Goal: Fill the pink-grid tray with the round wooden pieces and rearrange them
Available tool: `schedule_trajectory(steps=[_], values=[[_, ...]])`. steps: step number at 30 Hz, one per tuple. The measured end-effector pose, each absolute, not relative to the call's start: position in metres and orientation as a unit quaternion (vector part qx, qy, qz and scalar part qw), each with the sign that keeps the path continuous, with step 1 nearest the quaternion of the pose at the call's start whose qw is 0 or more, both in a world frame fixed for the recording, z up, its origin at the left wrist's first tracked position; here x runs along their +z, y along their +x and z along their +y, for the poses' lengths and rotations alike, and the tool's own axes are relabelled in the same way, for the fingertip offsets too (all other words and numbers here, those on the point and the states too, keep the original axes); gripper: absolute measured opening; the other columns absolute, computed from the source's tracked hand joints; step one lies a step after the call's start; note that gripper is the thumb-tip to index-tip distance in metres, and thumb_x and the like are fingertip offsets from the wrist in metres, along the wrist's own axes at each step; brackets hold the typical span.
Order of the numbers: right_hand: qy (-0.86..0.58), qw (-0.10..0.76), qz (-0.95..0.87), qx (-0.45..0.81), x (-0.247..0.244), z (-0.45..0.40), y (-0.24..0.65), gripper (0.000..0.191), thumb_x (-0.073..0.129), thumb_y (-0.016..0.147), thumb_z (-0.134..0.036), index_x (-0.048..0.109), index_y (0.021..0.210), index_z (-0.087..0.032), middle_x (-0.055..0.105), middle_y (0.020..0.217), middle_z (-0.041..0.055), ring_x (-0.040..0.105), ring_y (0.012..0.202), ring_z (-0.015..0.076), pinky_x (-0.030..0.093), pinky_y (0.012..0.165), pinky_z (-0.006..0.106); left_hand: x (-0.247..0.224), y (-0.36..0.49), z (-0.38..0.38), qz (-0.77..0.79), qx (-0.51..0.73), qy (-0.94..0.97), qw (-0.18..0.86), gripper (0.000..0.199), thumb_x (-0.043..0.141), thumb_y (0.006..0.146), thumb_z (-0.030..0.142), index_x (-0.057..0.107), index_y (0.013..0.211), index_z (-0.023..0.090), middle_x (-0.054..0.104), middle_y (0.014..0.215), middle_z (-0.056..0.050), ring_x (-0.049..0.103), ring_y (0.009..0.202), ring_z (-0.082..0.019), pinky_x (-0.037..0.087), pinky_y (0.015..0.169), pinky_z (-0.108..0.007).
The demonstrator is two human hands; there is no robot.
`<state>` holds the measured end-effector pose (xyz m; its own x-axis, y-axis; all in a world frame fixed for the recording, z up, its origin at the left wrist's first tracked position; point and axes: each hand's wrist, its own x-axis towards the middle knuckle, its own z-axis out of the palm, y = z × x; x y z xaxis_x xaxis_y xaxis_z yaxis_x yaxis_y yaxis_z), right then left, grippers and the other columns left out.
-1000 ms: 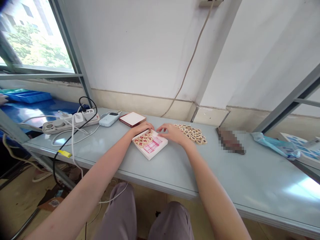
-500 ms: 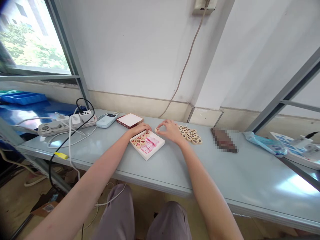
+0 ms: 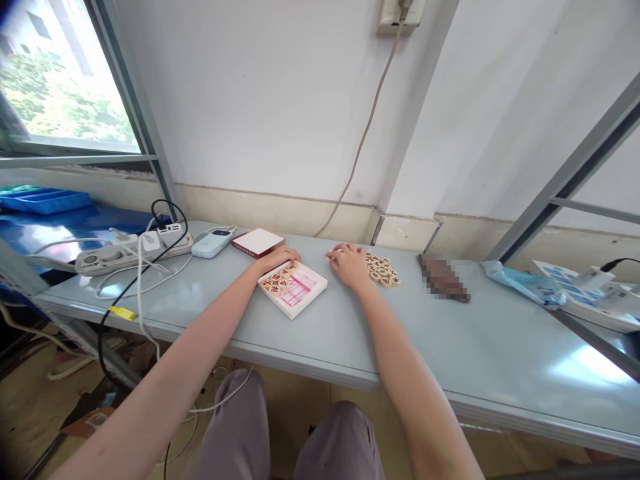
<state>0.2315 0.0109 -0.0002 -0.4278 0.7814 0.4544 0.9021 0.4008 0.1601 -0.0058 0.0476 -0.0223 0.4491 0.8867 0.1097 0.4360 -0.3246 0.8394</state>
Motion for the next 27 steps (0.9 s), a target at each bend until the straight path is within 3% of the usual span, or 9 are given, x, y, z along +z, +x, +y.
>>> schedule_trajectory(steps=[7,10,13,18,23,27], values=[[-0.512,0.198,-0.823,-0.145,0.016,0.002,0.230,0.030,0.042,0.086,-0.031,0.067,0.101,-0.026,0.057,0.116,0.0086,0.045,0.103,0.0280,0.031,0.083,0.044,-0.022,-0.006,0.049,0.422,0.286,0.783,0.356,0.021,0.044,0.064,0.025,0.062,0.062,0.014,0.063,0.079,-0.004,0.057,0.081,-0.017,0.044,0.076,-0.023],[-0.449,0.194,-0.872,-0.004,0.033,-0.012,0.215,0.029,0.047,0.083,-0.033,0.064,0.105,-0.026,0.060,0.111,0.0058,0.052,0.097,0.0229,0.037,0.081,0.037,-0.019,-0.006,0.046,0.420,0.285,0.793,0.337,0.023,0.043,0.066,0.024,0.063,0.065,0.014,0.064,0.082,-0.003,0.056,0.085,-0.017,0.043,0.080,-0.023],[-0.354,0.120,-0.921,0.110,0.040,-0.027,0.192,0.029,0.054,0.076,-0.032,0.064,0.104,-0.028,0.062,0.108,0.0010,0.055,0.094,0.0193,0.040,0.081,0.031,-0.014,-0.005,0.042,0.421,0.275,0.804,0.317,0.023,0.042,0.068,0.022,0.063,0.067,0.014,0.064,0.081,-0.003,0.055,0.088,-0.016,0.042,0.084,-0.023],[-0.334,0.107,-0.934,0.069,0.028,-0.045,0.160,0.028,0.059,0.074,-0.037,0.063,0.100,-0.027,0.061,0.111,0.0026,0.053,0.102,0.0226,0.036,0.086,0.036,-0.011,-0.004,0.040,0.429,0.269,0.809,0.299,0.023,0.040,0.068,0.019,0.062,0.069,0.014,0.065,0.085,-0.002,0.053,0.094,-0.016,0.040,0.089,-0.024],[-0.327,0.118,-0.932,0.100,0.030,-0.044,0.161,0.022,0.059,0.074,-0.038,0.063,0.092,-0.026,0.063,0.103,0.0017,0.055,0.095,0.0205,0.037,0.082,0.033,-0.016,-0.005,0.047,0.416,0.264,0.817,0.299,0.023,0.040,0.068,0.021,0.062,0.067,0.015,0.065,0.085,-0.002,0.053,0.094,-0.017,0.040,0.089,-0.025],[-0.374,0.175,-0.904,0.112,0.039,-0.027,0.190,0.024,0.056,0.076,-0.039,0.063,0.094,-0.024,0.061,0.101,0.0029,0.053,0.092,0.0191,0.039,0.081,0.031,-0.019,-0.005,0.049,0.413,0.276,0.807,0.321,0.023,0.041,0.066,0.023,0.062,0.065,0.015,0.064,0.079,-0.002,0.055,0.088,-0.016,0.042,0.084,-0.023]])
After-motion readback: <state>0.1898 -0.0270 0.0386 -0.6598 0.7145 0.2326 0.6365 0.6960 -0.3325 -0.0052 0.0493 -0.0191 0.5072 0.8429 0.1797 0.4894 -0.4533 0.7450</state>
